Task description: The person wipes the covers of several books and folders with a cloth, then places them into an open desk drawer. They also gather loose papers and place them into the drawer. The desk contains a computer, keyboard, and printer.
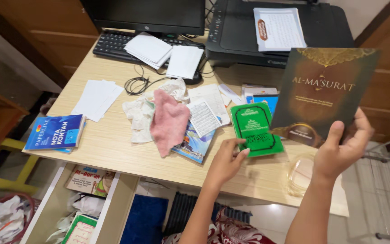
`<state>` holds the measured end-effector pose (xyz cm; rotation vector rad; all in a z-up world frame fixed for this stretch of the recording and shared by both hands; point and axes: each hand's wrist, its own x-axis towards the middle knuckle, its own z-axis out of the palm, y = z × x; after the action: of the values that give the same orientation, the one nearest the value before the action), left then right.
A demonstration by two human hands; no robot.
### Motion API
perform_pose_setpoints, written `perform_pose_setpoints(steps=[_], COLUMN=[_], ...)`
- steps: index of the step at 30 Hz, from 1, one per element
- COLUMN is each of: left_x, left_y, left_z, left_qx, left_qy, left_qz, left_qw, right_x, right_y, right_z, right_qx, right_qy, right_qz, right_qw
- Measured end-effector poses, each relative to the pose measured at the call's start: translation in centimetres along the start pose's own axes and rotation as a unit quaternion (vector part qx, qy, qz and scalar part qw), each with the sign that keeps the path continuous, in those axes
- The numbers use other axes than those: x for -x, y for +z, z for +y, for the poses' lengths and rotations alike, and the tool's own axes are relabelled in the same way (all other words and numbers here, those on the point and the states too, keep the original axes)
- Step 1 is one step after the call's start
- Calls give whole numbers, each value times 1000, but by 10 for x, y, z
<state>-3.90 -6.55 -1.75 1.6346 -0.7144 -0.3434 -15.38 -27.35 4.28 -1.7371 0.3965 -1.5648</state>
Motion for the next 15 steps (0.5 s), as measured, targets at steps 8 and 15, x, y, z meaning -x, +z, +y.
perform_pose_setpoints(steps=[8,15], left_x=[18,46], left_y=[-72,-161], left_z=[23,-22], left_qx=[-13,172], left_qy=[-84,-55], left_qz=[-32,232], left_qw=[996,956], right_x=[72,130], right_y=[123,217], right_z=[-55,-88], right_qx=[-302,-300], right_qy=[291,350], right_qz=[-89,-313], right_qw=[904,830])
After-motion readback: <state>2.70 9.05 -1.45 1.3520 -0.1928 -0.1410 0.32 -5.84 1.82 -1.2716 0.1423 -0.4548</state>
